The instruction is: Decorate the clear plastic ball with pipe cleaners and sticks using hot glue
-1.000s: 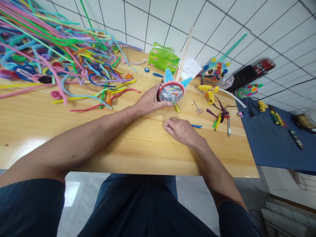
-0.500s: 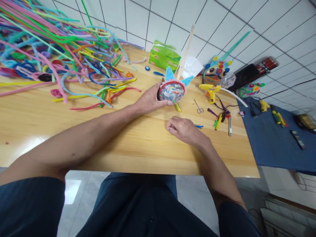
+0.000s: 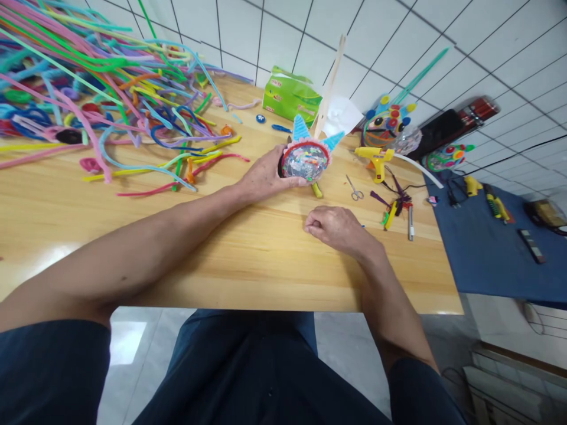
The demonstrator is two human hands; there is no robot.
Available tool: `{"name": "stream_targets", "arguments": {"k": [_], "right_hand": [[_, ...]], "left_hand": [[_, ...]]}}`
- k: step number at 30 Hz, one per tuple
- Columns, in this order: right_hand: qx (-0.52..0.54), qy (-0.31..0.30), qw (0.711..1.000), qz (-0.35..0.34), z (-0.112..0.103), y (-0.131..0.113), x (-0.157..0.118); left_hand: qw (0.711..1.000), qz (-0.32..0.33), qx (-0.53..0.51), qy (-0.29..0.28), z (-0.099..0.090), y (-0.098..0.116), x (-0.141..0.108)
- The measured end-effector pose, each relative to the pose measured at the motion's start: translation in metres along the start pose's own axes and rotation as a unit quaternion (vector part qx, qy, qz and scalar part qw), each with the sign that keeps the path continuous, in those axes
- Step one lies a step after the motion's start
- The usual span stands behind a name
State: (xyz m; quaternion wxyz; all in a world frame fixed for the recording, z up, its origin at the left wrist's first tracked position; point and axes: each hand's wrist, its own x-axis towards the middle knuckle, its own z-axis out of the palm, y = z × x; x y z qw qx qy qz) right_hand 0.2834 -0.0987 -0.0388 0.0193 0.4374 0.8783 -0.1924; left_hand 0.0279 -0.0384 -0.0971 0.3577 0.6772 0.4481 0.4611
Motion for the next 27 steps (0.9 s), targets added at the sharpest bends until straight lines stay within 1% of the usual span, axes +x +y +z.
{"name": "stream_targets", "arguments": {"k": [3, 5, 6, 8, 10, 12, 14, 16, 18, 21, 23, 27], "right_hand": [[0.024, 0.012, 1.0, -0.011, -0.001, 0.0, -0.002], [0.096, 0.049, 0.994, -0.021, -0.004, 0.005, -0.002], [0.148, 0.08, 0.986, -0.02, -0.006, 0.009, -0.002], [0.259, 0.16, 0.952, -0.005, -0.011, 0.021, 0.001], [0.356, 0.243, 0.902, 0.011, -0.014, 0.035, 0.007], [0.429, 0.307, 0.849, 0.015, -0.016, 0.048, 0.013], [0.478, 0.343, 0.808, 0.029, -0.017, 0.06, 0.019], [0.502, 0.354, 0.787, 0.057, -0.016, 0.069, 0.023], [0.505, 0.358, 0.781, 0.082, -0.016, 0.076, 0.026], [0.481, 0.371, 0.786, 0.112, -0.017, 0.084, 0.031], [0.442, 0.382, 0.8, 0.139, -0.02, 0.09, 0.035], [0.322, 0.397, 0.84, 0.183, -0.032, 0.103, 0.047]], "left_hand": [[1.0, 0.001, -0.004, 0.0, 0.0, 0.0, 0.0], [1.0, 0.002, -0.011, 0.003, 0.001, 0.0, 0.0], [1.0, 0.003, -0.017, 0.004, 0.002, 0.0, 0.0], [1.0, 0.006, -0.029, 0.005, 0.002, 0.0, 0.0], [0.999, 0.005, -0.034, 0.005, 0.003, -0.001, -0.001], [0.999, -0.001, -0.032, 0.007, 0.004, -0.002, -0.001], [0.999, -0.005, -0.031, 0.011, 0.004, -0.003, -0.001], [0.999, -0.003, -0.036, 0.015, 0.004, -0.004, -0.001], [0.999, -0.001, -0.04, 0.017, 0.005, -0.003, -0.001], [0.999, -0.005, -0.035, 0.016, 0.005, -0.001, -0.001], [0.999, -0.012, -0.027, 0.015, 0.005, 0.001, -0.001], [0.999, -0.03, -0.006, 0.012, 0.004, 0.005, -0.001]]}}
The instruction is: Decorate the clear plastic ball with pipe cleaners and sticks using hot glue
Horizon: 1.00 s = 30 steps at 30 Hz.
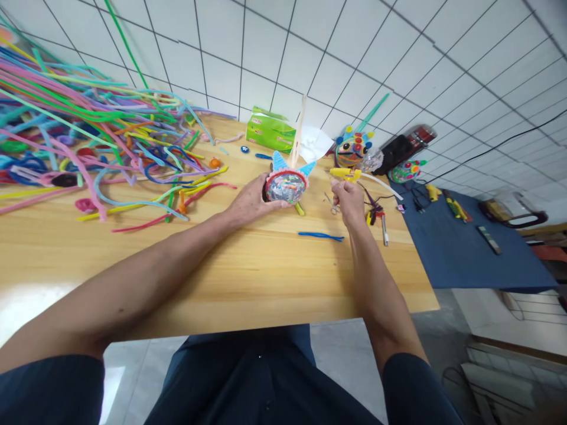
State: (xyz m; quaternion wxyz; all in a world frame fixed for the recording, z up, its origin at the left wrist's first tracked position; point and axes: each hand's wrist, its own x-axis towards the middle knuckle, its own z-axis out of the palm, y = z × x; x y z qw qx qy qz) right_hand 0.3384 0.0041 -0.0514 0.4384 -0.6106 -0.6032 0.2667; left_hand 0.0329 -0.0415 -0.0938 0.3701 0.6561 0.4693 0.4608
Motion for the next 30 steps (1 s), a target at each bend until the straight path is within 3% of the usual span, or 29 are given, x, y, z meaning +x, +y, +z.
{"name": "stream_targets", "arguments": {"k": [4, 8, 20, 25, 30], "right_hand": [[-0.066, 0.032, 0.997, -0.03, 0.003, 0.001, 0.022], [-0.085, 0.033, 0.996, -0.014, 0.015, 0.004, 0.042], [-0.253, -0.065, 0.963, -0.069, 0.058, 0.022, 0.096], [-0.268, -0.101, 0.954, -0.09, 0.064, 0.028, 0.103], [-0.259, -0.095, 0.957, -0.092, 0.061, 0.034, 0.098]], "left_hand": [[1.0, -0.005, 0.011, -0.005, -0.002, 0.003, -0.001], [1.0, -0.003, 0.001, -0.008, -0.002, 0.003, -0.002], [1.0, -0.014, -0.015, -0.003, 0.0, 0.0, -0.002], [1.0, -0.009, -0.013, 0.0, -0.001, -0.004, -0.001], [1.0, -0.02, 0.009, -0.005, -0.002, 0.001, -0.001]]}}
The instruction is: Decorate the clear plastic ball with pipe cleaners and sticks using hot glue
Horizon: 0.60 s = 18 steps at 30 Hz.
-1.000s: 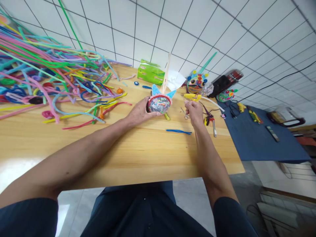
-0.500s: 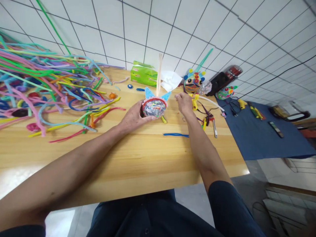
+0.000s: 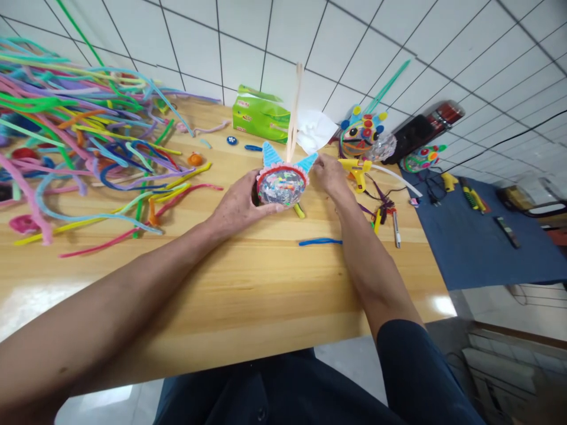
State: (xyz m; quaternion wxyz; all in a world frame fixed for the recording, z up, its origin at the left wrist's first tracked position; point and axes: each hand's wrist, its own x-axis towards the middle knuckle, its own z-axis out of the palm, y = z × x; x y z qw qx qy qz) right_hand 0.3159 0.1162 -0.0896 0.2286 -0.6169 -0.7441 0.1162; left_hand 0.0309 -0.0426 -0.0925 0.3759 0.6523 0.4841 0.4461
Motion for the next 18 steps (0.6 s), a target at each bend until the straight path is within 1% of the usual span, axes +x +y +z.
{"name": "stream_targets", "arguments": {"k": [4, 6, 9, 11, 13, 16, 18], "right_hand": [[0.045, 0.024, 0.999, 0.017, -0.003, 0.003, -0.003], [0.064, 0.035, 0.997, 0.014, -0.007, 0.002, -0.006], [0.085, 0.055, 0.995, 0.002, -0.021, -0.003, -0.014], [0.085, 0.06, 0.994, 0.013, -0.036, -0.001, -0.024], [0.055, 0.052, 0.996, 0.044, -0.055, 0.008, -0.036], [-0.037, 0.043, 0.993, 0.099, -0.081, 0.036, -0.055], [-0.069, 0.067, 0.986, 0.135, -0.091, 0.057, -0.065]], "left_hand": [[1.0, 0.002, -0.006, 0.002, 0.0, -0.001, 0.0], [1.0, 0.007, -0.006, 0.003, 0.0, -0.001, 0.0], [1.0, 0.006, -0.006, 0.0, 0.0, 0.0, 0.0], [1.0, -0.002, -0.007, -0.002, 0.0, 0.001, 0.0], [1.0, -0.007, -0.011, -0.001, 0.0, 0.002, -0.001], [1.0, -0.007, -0.019, -0.003, 0.001, 0.003, -0.001], [1.0, -0.008, -0.017, -0.003, 0.001, 0.003, -0.001]]}}
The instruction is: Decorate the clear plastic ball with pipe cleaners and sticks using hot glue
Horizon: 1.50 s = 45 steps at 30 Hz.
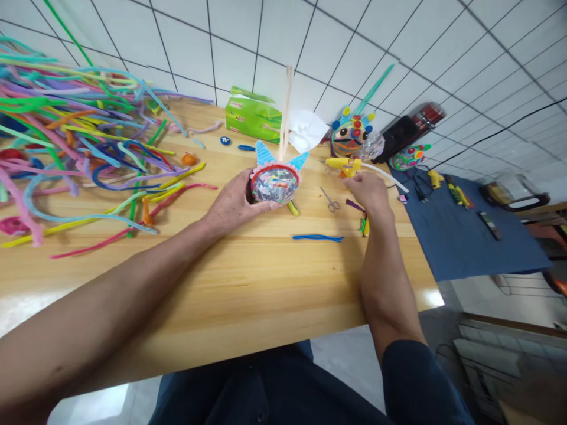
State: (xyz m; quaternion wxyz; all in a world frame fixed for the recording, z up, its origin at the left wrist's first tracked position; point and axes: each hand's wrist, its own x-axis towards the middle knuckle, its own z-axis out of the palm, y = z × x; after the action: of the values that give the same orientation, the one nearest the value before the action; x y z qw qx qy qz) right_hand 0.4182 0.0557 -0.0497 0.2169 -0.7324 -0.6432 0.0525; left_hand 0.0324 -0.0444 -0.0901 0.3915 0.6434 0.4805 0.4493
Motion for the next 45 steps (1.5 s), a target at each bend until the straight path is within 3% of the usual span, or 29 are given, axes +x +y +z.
{"name": "stream_targets", "arguments": {"k": [4, 10, 15, 19, 23, 31, 45], "right_hand": [[-0.007, 0.066, 0.995, 0.068, 0.009, 0.026, 0.003], [0.039, 0.035, 0.997, 0.053, 0.032, 0.014, 0.016], [0.085, 0.028, 0.996, -0.001, 0.032, 0.009, 0.02], [0.155, -0.024, 0.982, -0.109, 0.02, 0.007, 0.017], [0.146, -0.041, 0.976, -0.159, 0.005, -0.003, 0.015], [0.084, -0.038, 0.984, -0.154, 0.016, -0.009, 0.016], [0.098, -0.013, 0.982, -0.16, 0.026, -0.013, 0.015]], "left_hand": [[1.0, -0.002, 0.019, 0.008, -0.002, 0.003, 0.0], [1.0, -0.003, 0.017, 0.002, -0.002, 0.005, 0.0], [1.0, -0.002, -0.011, -0.004, -0.001, 0.0, 0.001], [1.0, -0.008, 0.002, 0.004, -0.001, -0.002, 0.0], [1.0, -0.009, -0.011, 0.002, -0.001, -0.001, -0.001], [1.0, -0.027, -0.007, 0.005, -0.003, -0.005, -0.002], [1.0, -0.017, -0.013, 0.002, -0.002, 0.002, -0.002]]}}
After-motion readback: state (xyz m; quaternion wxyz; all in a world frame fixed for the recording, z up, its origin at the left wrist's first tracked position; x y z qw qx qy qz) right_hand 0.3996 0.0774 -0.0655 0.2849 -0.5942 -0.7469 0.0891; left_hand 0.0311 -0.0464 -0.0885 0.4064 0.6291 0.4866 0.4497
